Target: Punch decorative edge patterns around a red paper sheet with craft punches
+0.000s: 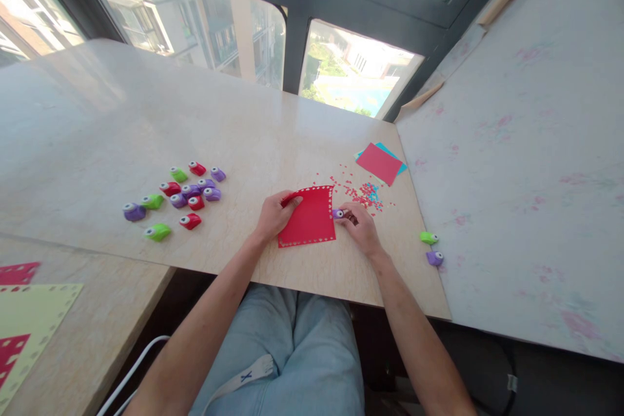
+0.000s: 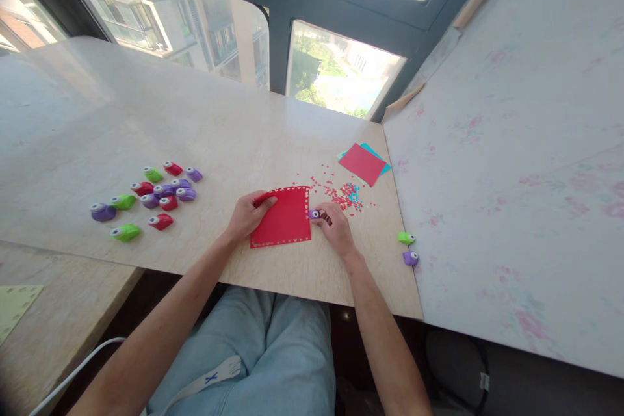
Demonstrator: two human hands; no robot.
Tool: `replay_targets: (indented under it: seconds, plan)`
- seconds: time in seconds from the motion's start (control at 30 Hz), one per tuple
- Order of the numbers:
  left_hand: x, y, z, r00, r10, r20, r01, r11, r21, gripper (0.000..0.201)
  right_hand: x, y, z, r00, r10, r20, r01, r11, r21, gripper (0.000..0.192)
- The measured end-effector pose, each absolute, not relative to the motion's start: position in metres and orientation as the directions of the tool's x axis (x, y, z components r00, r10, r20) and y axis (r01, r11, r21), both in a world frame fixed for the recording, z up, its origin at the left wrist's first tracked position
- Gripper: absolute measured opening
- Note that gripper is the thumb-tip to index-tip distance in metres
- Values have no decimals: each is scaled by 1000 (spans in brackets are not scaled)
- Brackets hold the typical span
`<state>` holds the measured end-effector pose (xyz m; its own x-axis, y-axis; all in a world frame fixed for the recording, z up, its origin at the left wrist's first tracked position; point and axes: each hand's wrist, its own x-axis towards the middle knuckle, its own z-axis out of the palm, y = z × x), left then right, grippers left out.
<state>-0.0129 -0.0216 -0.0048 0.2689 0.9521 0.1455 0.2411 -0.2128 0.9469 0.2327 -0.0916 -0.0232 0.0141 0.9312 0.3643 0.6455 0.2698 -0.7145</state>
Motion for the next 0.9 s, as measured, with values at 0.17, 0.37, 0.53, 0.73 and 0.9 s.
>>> replay_targets:
  seconds: [0.17,0.37,0.53,0.73,0.9]
  plan:
    - [-12,-21,-6,267,950,160,261,-231,937,27,231,-93,-18,-36,927,373,655,303,-692,16]
    - [-12,-20,-9,250,954,164,276,-233,932,28,228,-96,-18,-86,935,343,614,321,-721,19]
    - [-13,-19,-10,244,956,163,283,-231,931,29,225,-101,-19,-108,934,342,601,335,-725,23]
    - [-12,-18,-10,242,954,177,299,-247,922,28,223,-108,-17,-92,929,360,587,342,-734,22]
    - [-11,-18,-8,242,955,171,304,-242,921,29,221,-113,-15,-71,938,338,567,317,-760,23]
